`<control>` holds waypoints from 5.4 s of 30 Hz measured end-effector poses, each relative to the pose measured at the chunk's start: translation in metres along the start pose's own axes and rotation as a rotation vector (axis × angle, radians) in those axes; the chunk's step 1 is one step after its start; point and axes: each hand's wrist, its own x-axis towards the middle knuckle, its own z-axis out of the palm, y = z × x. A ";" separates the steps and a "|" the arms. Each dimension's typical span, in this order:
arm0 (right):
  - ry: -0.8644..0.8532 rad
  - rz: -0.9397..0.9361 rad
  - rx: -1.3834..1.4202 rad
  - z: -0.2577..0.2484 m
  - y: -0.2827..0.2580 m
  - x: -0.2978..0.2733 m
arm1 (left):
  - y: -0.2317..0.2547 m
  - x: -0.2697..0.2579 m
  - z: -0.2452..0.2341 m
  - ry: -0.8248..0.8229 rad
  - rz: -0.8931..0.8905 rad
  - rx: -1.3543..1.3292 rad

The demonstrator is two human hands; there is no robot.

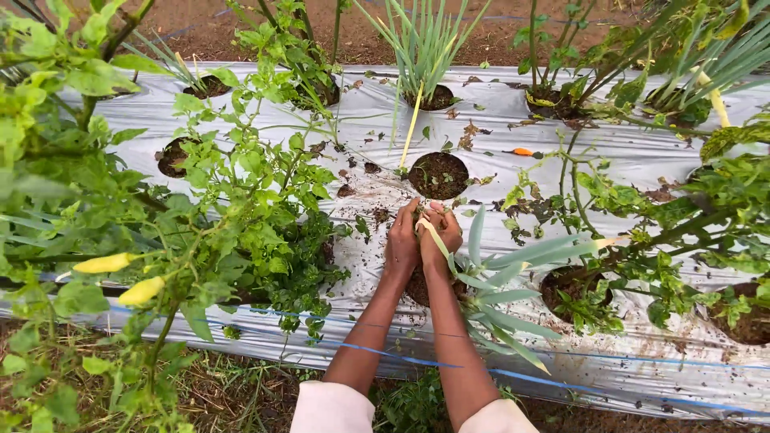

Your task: The person squats beside a garden bed covered with white plastic mulch and pulls weeds by hand from around the base of pepper and onion plants. The person gathers the removed weeds into a pile and then walks along the bed to continue weeding.

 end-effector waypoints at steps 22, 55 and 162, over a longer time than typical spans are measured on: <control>0.023 -0.197 -0.170 0.063 0.055 0.068 | 0.014 -0.004 -0.037 0.249 -0.346 -0.130; -0.029 -0.576 -0.551 0.007 -0.006 -0.011 | 0.048 0.000 -0.061 0.379 -0.205 -0.016; -0.015 -0.390 -0.791 -0.224 0.065 -0.253 | 0.180 -0.230 -0.169 -0.068 -0.522 -0.128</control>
